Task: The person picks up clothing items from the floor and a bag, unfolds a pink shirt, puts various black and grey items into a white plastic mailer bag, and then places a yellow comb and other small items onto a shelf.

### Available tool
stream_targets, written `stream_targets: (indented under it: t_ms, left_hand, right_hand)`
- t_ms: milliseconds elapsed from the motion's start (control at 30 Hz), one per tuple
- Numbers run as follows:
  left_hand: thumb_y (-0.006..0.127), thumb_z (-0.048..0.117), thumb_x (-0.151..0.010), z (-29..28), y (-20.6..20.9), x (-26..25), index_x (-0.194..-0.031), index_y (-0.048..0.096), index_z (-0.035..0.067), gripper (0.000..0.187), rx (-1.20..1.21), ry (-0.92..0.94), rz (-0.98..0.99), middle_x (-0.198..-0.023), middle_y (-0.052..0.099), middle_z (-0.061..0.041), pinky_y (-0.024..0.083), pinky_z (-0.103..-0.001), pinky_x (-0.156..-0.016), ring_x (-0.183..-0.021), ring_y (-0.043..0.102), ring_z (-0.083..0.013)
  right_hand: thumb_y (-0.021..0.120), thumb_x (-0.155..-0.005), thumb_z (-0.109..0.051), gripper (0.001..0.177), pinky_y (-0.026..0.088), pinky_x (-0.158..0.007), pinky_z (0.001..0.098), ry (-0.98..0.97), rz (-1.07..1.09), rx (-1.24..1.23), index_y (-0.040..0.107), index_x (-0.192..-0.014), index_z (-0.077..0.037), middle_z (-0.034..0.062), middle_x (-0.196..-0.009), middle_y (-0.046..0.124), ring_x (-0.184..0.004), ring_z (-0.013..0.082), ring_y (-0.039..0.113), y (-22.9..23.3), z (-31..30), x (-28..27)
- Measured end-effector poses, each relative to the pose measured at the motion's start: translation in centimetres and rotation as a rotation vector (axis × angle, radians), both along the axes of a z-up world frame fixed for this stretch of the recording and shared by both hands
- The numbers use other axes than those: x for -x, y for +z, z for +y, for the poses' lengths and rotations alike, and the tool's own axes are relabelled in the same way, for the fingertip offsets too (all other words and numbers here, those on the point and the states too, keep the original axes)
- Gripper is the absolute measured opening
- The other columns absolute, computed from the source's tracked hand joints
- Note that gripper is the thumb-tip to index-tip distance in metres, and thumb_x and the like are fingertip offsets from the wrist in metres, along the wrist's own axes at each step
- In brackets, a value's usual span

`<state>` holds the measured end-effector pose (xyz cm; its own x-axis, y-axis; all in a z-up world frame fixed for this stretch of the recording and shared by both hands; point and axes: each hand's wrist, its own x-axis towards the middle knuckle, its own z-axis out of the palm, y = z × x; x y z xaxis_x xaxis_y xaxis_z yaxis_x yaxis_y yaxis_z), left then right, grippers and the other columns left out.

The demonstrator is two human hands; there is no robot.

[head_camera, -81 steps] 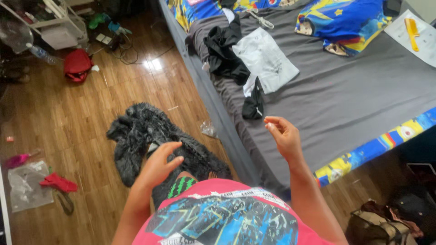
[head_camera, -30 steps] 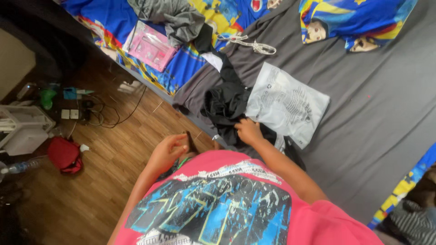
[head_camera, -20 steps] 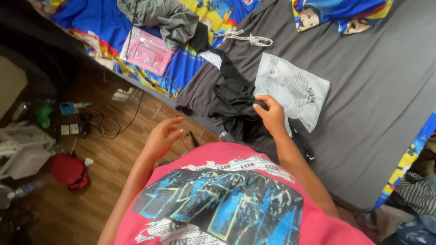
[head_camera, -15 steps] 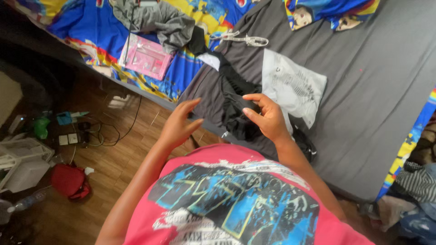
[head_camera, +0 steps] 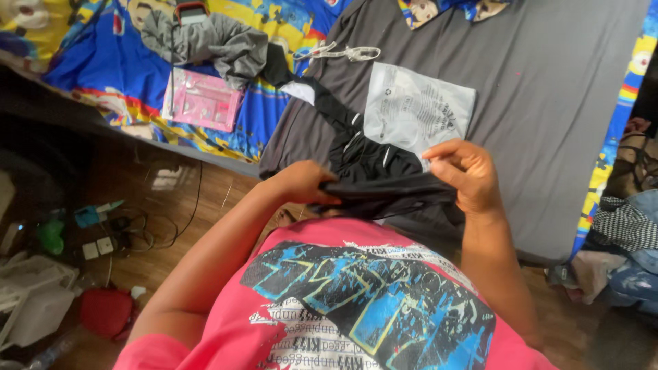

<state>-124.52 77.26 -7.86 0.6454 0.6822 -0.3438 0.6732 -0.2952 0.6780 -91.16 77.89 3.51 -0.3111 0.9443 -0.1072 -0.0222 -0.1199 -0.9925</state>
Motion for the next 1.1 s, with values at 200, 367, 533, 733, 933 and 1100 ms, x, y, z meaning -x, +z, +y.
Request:
stream_targets:
  t_ms: [200, 367, 533, 733, 933, 1100]
  left_hand:
    - [0.079, 0.025, -0.078, -0.5, -0.4, 4.7, -0.101, 0.067, 0.008, 0.03, -0.165, 0.261, -0.131, -0.105, 0.068, -0.015, 0.052, -0.049, -0.081, -0.097, 0.065, -0.0393]
    - [0.088, 0.021, -0.065, -2.8, 2.9, 5.7, -0.082, 0.065, 0.003, 0.033, -0.342, 0.136, -0.438, -0.123, 0.063, -0.014, 0.051, -0.044, -0.089, -0.108, 0.062, -0.037]
    - [0.083, 0.013, -0.07, -3.6, 2.7, 5.7, -0.082, 0.069, 0.005, 0.02, -0.201, 0.089, -0.513, -0.128, 0.07, -0.01, 0.051, -0.04, -0.095, -0.114, 0.064, -0.0325]
    - [0.075, 0.012, -0.087, -5.6, 5.1, 8.4, -0.101, 0.061, 0.005, 0.021, 0.552, 0.597, -0.945, -0.11, 0.063, -0.007, 0.046, -0.035, -0.088, -0.097, 0.06, -0.0212]
    - [0.078, 0.013, -0.074, -5.9, 8.9, 8.4, -0.103, 0.071, 0.008, 0.03, -0.458, 0.353, -0.125, -0.1, 0.063, -0.011, 0.05, -0.044, -0.089, -0.104, 0.058, -0.0363]
    - [0.083, 0.043, -0.077, -6.2, 5.6, 7.3, -0.093, 0.075, 0.005, 0.042, -0.159, 0.261, 0.181, -0.102, 0.064, -0.013, 0.051, -0.045, -0.089, -0.103, 0.061, -0.0347]
  right_hand:
    - [0.083, -0.08, -0.023, 0.028, 0.051, -0.073, 0.0278, 0.285, -0.805, 0.102, 0.077, -0.096, -0.001, -0.0002, -0.081, 0.075, -0.08, 0.0099, 0.065, 2.0, 1.4, -0.3]
    - [0.081, -0.09, -0.016, 0.016, 0.045, -0.104, 0.0337, 0.327, -0.243, -0.23, 0.072, -0.095, -0.003, 0.0077, -0.112, 0.066, -0.115, 0.0193, 0.059, 2.8, 1.3, -1.8]
    - [0.076, -0.088, -0.007, 0.009, 0.044, -0.114, 0.039, 0.341, -0.162, -0.205, 0.067, -0.087, -0.005, 0.0128, -0.134, 0.061, -0.132, 0.0234, 0.055, 4.1, 3.3, -3.1]
    - [0.073, -0.087, 0.002, 0.013, 0.05, -0.094, 0.0337, 0.206, -0.277, -0.019, 0.061, -0.085, -0.003, 0.0143, -0.124, 0.068, -0.109, 0.0186, 0.061, 2.6, 5.2, -6.6]
    - [0.068, -0.092, 0.014, 0.02, 0.053, -0.1, 0.0316, 0.125, -0.075, -0.14, 0.059, -0.098, -0.003, 0.0128, -0.116, 0.07, -0.112, 0.0187, 0.066, 1.1, 5.4, -6.3]
    - [0.065, -0.086, 0.023, 0.024, 0.059, -0.097, 0.0328, 0.161, -0.095, -0.276, 0.06, -0.094, 0.0, 0.0156, -0.114, 0.07, -0.11, 0.0227, 0.071, 2.5, 5.6, -3.7]
